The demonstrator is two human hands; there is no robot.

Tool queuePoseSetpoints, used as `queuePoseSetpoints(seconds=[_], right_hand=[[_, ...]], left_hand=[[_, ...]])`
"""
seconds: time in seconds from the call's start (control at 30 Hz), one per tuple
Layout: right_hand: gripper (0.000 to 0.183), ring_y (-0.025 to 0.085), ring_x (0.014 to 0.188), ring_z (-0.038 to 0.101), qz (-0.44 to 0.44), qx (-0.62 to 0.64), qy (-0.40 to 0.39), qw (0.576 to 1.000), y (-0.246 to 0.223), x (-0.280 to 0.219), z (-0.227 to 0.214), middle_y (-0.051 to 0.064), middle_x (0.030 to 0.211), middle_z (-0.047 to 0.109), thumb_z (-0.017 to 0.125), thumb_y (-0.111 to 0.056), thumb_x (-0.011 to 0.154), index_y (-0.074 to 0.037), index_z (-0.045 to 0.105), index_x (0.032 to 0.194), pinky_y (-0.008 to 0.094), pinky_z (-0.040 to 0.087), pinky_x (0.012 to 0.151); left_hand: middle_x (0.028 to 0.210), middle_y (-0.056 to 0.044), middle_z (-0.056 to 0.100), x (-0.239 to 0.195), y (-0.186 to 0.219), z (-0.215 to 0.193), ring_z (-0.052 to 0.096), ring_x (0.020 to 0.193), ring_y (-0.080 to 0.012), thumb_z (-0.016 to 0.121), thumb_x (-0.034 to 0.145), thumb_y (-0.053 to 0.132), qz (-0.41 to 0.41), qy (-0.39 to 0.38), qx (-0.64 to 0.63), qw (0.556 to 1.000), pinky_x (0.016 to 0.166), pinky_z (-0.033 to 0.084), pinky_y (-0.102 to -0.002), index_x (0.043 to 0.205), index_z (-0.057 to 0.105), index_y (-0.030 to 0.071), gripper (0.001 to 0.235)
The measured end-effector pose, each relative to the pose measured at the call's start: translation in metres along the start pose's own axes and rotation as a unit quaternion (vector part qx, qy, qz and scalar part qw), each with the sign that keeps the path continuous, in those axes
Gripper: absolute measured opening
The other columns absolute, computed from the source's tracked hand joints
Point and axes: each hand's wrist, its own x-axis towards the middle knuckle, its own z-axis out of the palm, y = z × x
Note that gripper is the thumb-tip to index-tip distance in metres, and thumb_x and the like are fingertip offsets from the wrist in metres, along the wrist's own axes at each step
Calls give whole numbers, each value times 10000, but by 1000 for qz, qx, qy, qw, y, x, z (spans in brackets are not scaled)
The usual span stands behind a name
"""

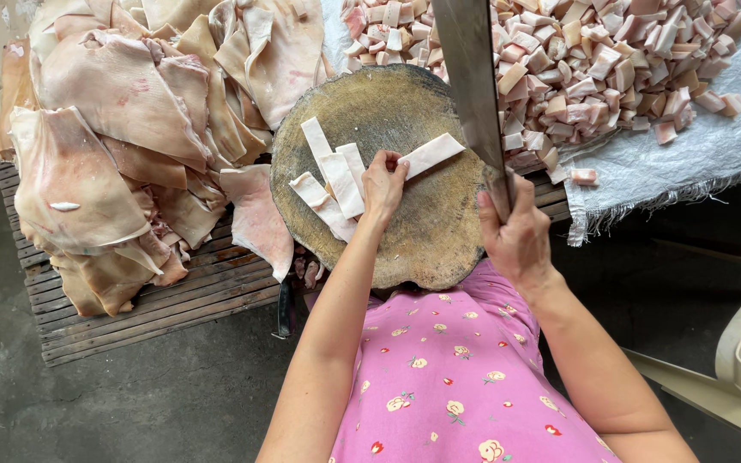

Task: The person slices large pieces of animal skin into strips and then chops the strips into small cubes using a cleaver on a wooden cutting board.

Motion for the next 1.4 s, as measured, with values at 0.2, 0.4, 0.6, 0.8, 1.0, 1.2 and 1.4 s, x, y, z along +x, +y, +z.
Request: queuePoseSetpoints(seconds=[0.2, 0.4, 0.6, 0.8, 1.0, 1.2, 1.4], right_hand=[[368, 380, 666, 711, 104, -170, -182, 963, 32, 1, 34, 208, 750, 707, 562, -349, 1109, 4, 504, 1196, 463, 569, 593], [417, 321, 616, 738, 198, -56, -141, 968, 8, 10, -4, 211, 682, 704, 586, -371, 1024, 12, 593, 1190, 443, 573, 546], [379, 309, 532, 693, 123, 10, -96, 988, 2, 9, 10, 206, 653, 669, 513, -308, 1083, 38, 471, 1231, 389, 592, 496], [361, 320, 542, 703, 296, -61, -257, 918, 18, 8, 30, 199, 775, 687, 499, -311, 1071, 27, 476, 1196, 428, 588, 506], [395, 283, 590, 734, 200, -50, -149, 967, -11, 16, -6, 181, 637, 690, 622, -343, 1019, 4, 605, 1206, 423, 567, 556], [356, 314, 632, 737, 84, -22, -74, 993, -2, 1, 19, 181, 719, 712, 592, -284, 1054, 38, 518, 1186, 427, 592, 573], [324, 295, 603, 699, 198, -77, -238, 948, 30, 8, 35, 176, 671, 680, 607, -308, 1056, 3, 546, 1121, 406, 565, 517]], left_hand=[[1008, -170, 772, 5, 0, -4, 737, 959, -291, 699, 913, 210, 49, 19, 23, 998, 891, 563, -396, 1099, 694, 9, 274], [985, -155, 764, -1, 1, 2, 733, 911, -263, 681, 928, 199, 21, -2, 6, 1000, 848, 575, -384, 1089, 682, 7, 251], [1002, -147, 746, 1, 7, 11, 717, 915, -244, 675, 935, 183, 16, -13, -2, 1000, 849, 573, -370, 1077, 670, 5, 228], [1020, -183, 751, -3, 8, 9, 720, 951, -286, 684, 932, 141, 54, 6, -5, 999, 900, 559, -391, 1079, 671, -25, 223], [1015, -156, 726, -1, 8, 17, 707, 886, -242, 674, 946, 117, 64, 5, 1, 998, 813, 579, -369, 1066, 698, -12, 178], [1000, -139, 688, 2, 1, 27, 685, 847, -212, 658, 956, 117, 43, -2, -7, 999, 763, 613, -344, 1042, 688, -5, 152], [983, -178, 703, -4, -6, 23, 692, 906, -295, 682, 917, 85, 104, 31, 26, 994, 858, 557, -420, 999, 681, -25, 137]])
